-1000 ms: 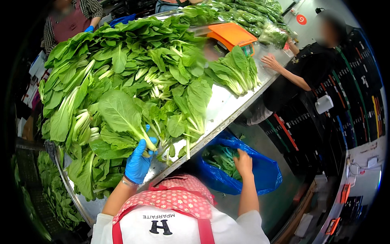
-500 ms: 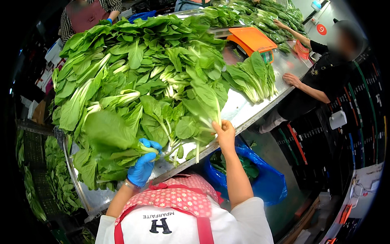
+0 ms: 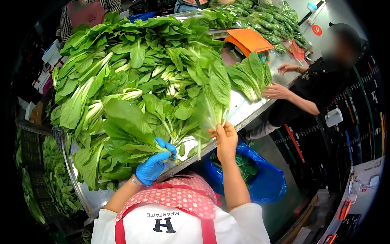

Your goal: The person sorts leafy green vegetables by hand at a long metal table, picking up bunches, removing lower leaves, and placing them into a blue plastic bag.

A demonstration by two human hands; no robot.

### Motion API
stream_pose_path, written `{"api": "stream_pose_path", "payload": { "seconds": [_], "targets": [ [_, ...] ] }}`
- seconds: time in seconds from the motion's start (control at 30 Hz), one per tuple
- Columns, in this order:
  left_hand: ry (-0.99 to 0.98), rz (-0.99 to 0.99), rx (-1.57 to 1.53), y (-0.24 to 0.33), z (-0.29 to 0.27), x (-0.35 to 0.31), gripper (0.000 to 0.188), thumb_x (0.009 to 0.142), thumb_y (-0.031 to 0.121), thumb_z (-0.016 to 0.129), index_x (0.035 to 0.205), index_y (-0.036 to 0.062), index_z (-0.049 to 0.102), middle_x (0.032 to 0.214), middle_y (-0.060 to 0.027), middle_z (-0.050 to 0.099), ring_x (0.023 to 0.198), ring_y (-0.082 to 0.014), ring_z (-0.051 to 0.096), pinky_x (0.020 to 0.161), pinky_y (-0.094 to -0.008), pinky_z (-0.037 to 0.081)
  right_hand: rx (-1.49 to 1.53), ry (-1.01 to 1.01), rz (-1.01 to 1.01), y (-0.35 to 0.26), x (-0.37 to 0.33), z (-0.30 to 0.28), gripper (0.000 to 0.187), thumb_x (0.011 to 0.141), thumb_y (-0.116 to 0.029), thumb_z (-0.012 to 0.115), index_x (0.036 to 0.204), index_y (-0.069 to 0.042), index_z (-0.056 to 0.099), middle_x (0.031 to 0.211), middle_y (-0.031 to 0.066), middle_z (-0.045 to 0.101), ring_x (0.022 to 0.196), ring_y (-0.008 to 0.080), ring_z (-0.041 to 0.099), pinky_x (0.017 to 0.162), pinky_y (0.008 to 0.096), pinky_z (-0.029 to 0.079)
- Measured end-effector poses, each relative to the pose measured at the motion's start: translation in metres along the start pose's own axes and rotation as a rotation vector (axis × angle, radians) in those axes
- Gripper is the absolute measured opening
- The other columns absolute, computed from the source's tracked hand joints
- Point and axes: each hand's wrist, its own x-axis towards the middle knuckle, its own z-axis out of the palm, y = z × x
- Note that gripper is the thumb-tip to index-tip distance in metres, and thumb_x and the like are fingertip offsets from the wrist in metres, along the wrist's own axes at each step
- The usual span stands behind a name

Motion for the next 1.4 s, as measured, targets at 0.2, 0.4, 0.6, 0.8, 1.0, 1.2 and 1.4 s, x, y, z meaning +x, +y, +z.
{"api": "stream_pose_path", "payload": {
  "seconds": [0.2,0.4,0.6,0.8,1.0,1.2,1.4],
  "targets": [
    [0.108,-0.151,-0.156,-0.014,0.0,0.011,0.024,0.087,0.004,0.056,0.11,0.0092,0.052,0.112,-0.0113,0.059,0.106,-0.0224,0.056,0.093,-0.0352,0.045,-0.609,-0.109,-0.454,-0.001,-0.035,0.038,0.019,0.08,-0.003,0.067,0.097,0.001,0.06,0.096,0.0106,0.064,0.084,0.0191,0.062,0.071,0.0289,0.048],
    [0.282,-0.296,-0.391,-0.028,-0.028,0.014,0.021,0.09,0.007,0.053,0.11,-0.0015,0.057,0.104,-0.0083,0.062,0.094,-0.0168,0.059,0.088,-0.0312,0.047,-0.938,-0.357,-0.832,0.029,-0.065,0.056,0.03,0.075,0.002,0.068,0.104,0.001,0.064,0.102,0.0158,0.062,0.09,0.0302,0.06,0.078,0.0347,0.049],
    [0.188,-0.257,-0.334,-0.029,-0.036,0.01,0.025,0.088,0.008,0.055,0.112,-0.0017,0.057,0.105,-0.009,0.062,0.097,-0.0178,0.058,0.089,-0.0301,0.046,-0.737,-0.313,-0.693,0.031,-0.059,0.048,0.04,0.072,-0.004,0.074,0.109,0.0,0.057,0.101,0.0127,0.059,0.087,0.0245,0.058,0.076,0.0328,0.046],
    [0.213,-0.249,-0.229,-0.023,-0.032,0.007,0.031,0.087,0.009,0.056,0.116,-0.0019,0.055,0.112,-0.0084,0.06,0.103,-0.0179,0.056,0.093,-0.0301,0.043,-0.042,-0.448,0.288,0.028,-0.047,0.05,0.059,0.075,-0.002,0.073,0.125,0.0,0.042,0.103,0.0071,0.053,0.088,0.013,0.055,0.076,0.0246,0.046],
    [0.154,-0.263,-0.259,-0.024,-0.029,0.008,0.035,0.087,0.008,0.056,0.119,-0.0039,0.052,0.115,-0.0092,0.059,0.106,-0.0182,0.054,0.095,-0.0304,0.041,0.129,-0.481,0.478,0.022,-0.039,0.048,0.072,0.077,-0.005,0.072,0.136,0.002,0.033,0.1,0.0049,0.056,0.083,0.0122,0.056,0.068,0.0233,0.045],
    [0.182,-0.243,-0.254,-0.025,-0.032,0.009,0.035,0.087,0.008,0.055,0.119,-0.0049,0.051,0.117,-0.0115,0.057,0.105,-0.0197,0.055,0.094,-0.0313,0.043,0.045,-0.434,0.406,0.032,-0.038,0.046,0.037,0.083,-0.009,0.067,0.116,0.004,0.055,0.09,0.0041,0.06,0.075,0.0099,0.054,0.066,0.0227,0.042],
    [0.217,-0.234,-0.239,-0.026,-0.038,0.01,0.032,0.088,0.009,0.054,0.117,-0.0043,0.052,0.113,-0.012,0.058,0.105,-0.0217,0.055,0.094,-0.0352,0.045,-0.221,-0.238,0.067,0.023,-0.043,0.027,0.022,0.087,-0.008,0.062,0.106,0.002,0.06,0.088,0.0022,0.06,0.075,0.0086,0.056,0.068,0.0219,0.045]
  ]
}}
